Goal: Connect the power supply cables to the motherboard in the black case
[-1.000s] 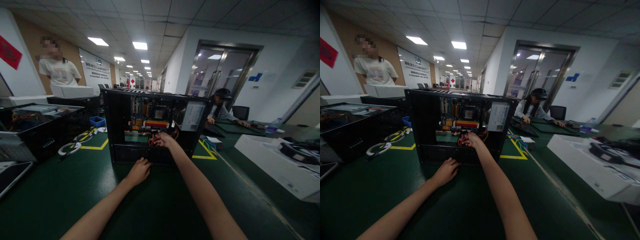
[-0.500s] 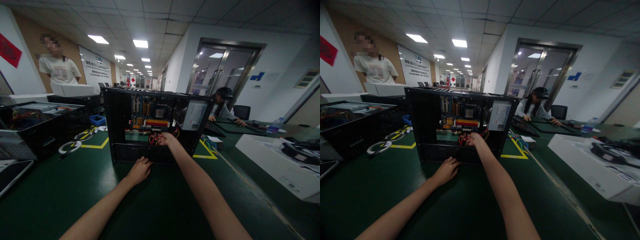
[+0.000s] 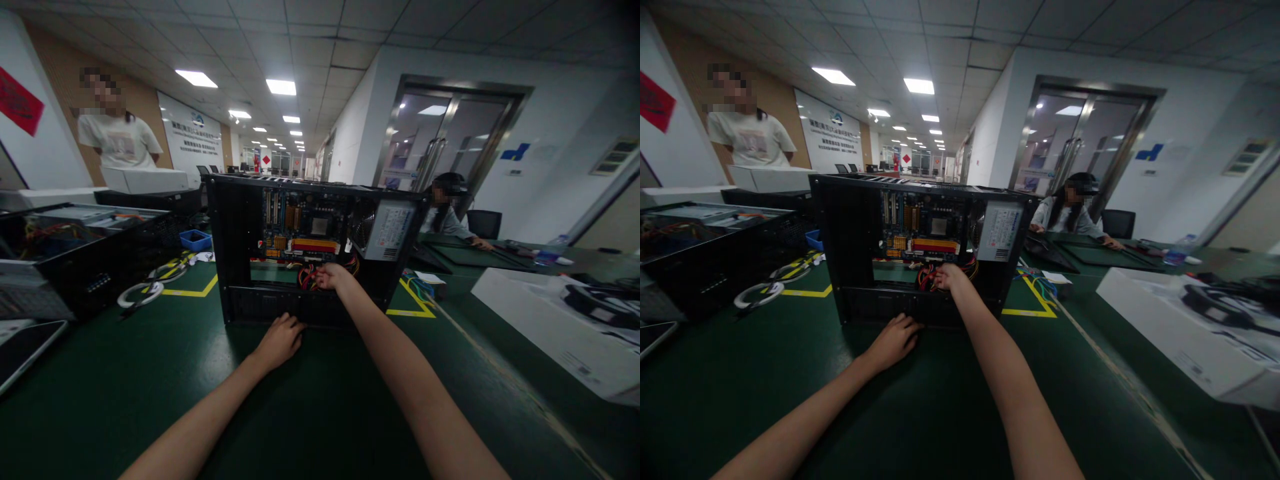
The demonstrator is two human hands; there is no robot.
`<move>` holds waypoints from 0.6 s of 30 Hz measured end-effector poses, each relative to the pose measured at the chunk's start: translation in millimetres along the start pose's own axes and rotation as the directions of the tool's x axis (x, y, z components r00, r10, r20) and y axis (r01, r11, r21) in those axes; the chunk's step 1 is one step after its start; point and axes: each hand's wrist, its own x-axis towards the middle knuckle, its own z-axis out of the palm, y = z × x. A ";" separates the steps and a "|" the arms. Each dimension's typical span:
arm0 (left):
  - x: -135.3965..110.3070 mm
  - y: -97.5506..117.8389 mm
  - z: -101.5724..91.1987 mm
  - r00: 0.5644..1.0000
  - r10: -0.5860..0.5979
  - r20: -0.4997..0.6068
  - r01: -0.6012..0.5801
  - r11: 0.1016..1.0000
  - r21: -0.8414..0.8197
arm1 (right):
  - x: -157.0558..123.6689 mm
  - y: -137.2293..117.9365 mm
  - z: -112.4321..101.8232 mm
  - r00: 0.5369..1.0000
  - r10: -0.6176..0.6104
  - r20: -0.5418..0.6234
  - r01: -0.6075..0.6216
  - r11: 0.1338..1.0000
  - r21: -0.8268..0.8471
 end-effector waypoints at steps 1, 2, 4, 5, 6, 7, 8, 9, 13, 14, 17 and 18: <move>0.1 0.3 -0.6 1.000 -0.001 0.002 0.001 1.000 0.002 | -0.3 0.0 0.5 1.000 0.001 0.000 -0.001 1.000 0.005; 0.1 0.5 -1.1 1.000 -0.002 0.003 0.002 1.000 0.002 | -0.9 -0.1 1.1 1.000 0.003 -0.002 -0.003 1.000 0.009; 0.0 1.1 -2.1 1.000 -0.004 0.007 0.004 1.000 0.001 | -2.5 0.0 2.5 1.000 0.002 -0.011 -0.002 1.000 0.013; -0.1 1.2 -2.4 1.000 -0.004 0.006 0.004 1.000 -0.001 | -3.3 0.1 3.3 1.000 -0.002 -0.015 0.003 1.000 0.015; -0.2 1.3 -2.5 1.000 -0.004 0.003 0.004 1.000 -0.004 | -4.3 0.1 4.0 1.000 -0.009 -0.018 0.009 1.000 0.017; -0.2 1.3 -2.4 1.000 -0.004 0.000 0.004 1.000 -0.006 | -5.3 0.2 4.6 1.000 -0.015 -0.019 0.015 1.000 0.020; -0.3 1.2 -2.0 1.000 -0.003 -0.002 0.003 1.000 -0.008 | -6.3 0.2 5.2 1.000 -0.018 -0.020 0.019 1.000 0.025; -0.3 0.9 -1.5 1.000 -0.003 -0.005 0.003 1.000 -0.008 | -7.2 0.1 5.7 1.000 -0.019 -0.020 0.020 0.999 0.030; -0.2 -0.9 1.4 1.000 -0.005 -0.006 0.005 1.000 -0.006 | -8.7 -1.3 6.5 0.999 -0.020 -0.041 0.022 0.999 0.042; -0.2 -1.3 2.0 1.000 -0.005 -0.008 0.005 1.000 -0.007 | -8.2 -1.8 6.3 0.999 -0.023 -0.046 0.025 0.999 0.041; -0.3 -1.8 2.9 1.000 0.003 -0.013 -0.003 1.000 -0.006 | -4.6 -3.2 4.8 0.999 -0.035 -0.037 0.036 0.999 0.026; -0.4 -1.8 3.0 1.000 0.005 -0.015 -0.005 1.000 -0.004 | -3.1 -3.5 4.1 0.999 -0.047 -0.014 0.047 0.999 0.006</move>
